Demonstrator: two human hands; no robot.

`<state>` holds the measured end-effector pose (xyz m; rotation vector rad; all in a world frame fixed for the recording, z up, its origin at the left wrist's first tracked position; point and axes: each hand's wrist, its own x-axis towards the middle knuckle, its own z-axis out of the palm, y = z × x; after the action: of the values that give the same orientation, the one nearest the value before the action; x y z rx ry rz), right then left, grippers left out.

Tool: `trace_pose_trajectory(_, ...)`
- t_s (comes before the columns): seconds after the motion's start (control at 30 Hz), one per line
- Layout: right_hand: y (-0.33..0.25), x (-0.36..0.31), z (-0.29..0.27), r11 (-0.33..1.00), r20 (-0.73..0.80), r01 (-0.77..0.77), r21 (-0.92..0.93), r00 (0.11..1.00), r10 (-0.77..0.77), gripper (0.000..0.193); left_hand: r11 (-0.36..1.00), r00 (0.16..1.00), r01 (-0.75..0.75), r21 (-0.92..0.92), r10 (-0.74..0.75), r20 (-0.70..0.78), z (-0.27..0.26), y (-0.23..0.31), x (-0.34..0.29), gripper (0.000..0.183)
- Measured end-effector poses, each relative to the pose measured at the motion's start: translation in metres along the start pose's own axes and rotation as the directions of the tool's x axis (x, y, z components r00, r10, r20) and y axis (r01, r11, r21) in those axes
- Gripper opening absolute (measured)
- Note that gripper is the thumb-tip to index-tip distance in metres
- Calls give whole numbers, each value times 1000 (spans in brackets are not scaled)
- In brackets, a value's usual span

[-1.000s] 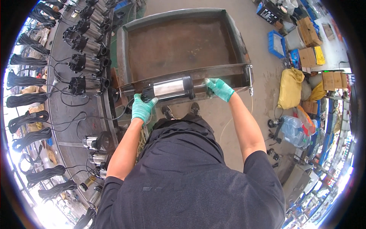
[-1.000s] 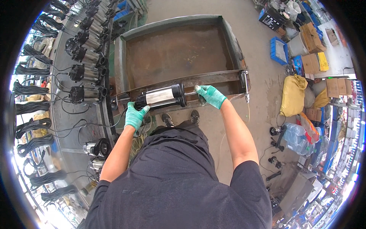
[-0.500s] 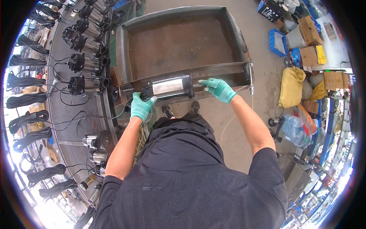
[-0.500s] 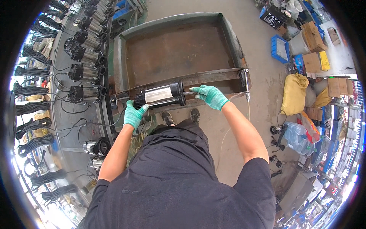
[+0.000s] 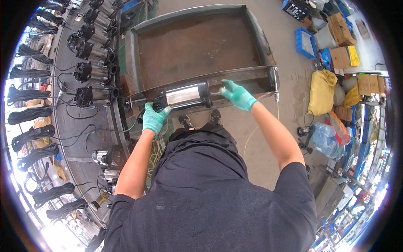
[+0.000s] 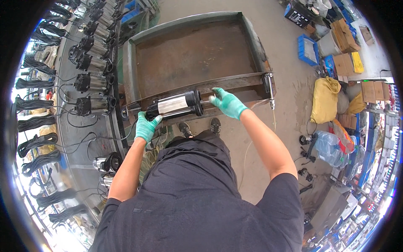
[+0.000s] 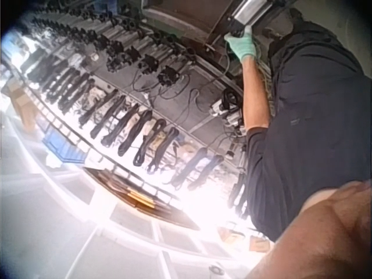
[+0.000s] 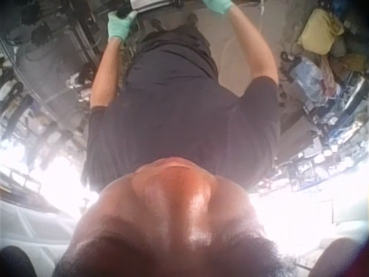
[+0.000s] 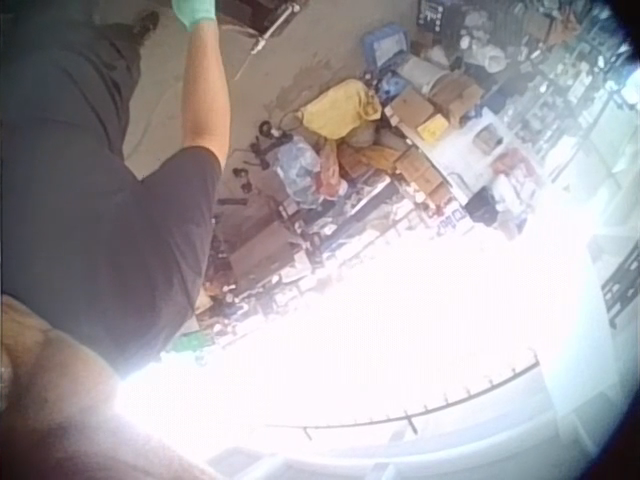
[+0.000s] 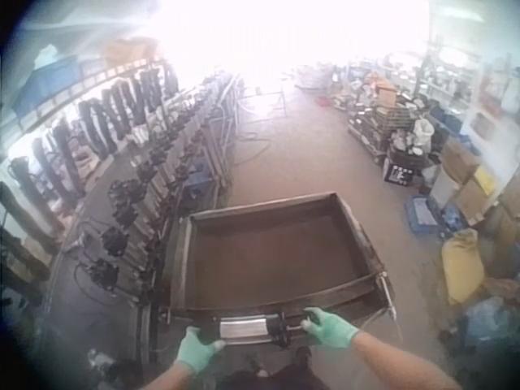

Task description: The person cleans a cylindrical metal component by immersing it in a tub of water, wiping it with their gloved hands, and rinsing it.

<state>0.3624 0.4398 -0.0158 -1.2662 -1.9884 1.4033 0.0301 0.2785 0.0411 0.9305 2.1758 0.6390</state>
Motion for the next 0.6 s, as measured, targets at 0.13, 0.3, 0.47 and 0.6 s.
trace_pose_trajectory(0.13,-12,-9,-33,750,210,512,-419,858,-469,37,1000,1000,-20,1,20,-11,3,-8,2,73)
trace_pose_trajectory(0.3,-22,7,-13,995,113,-101,20,989,98,33,999,999,-40,25,41,-25,5,-15,8,72)
trace_pose_trajectory(0.47,-47,15,-12,773,294,-612,167,780,553,46,999,999,-37,0,37,-17,8,-34,14,72)
trace_pose_trajectory(0.6,-7,-4,-25,961,165,211,-178,969,-182,54,1000,1000,-7,7,7,-13,6,-17,8,71)
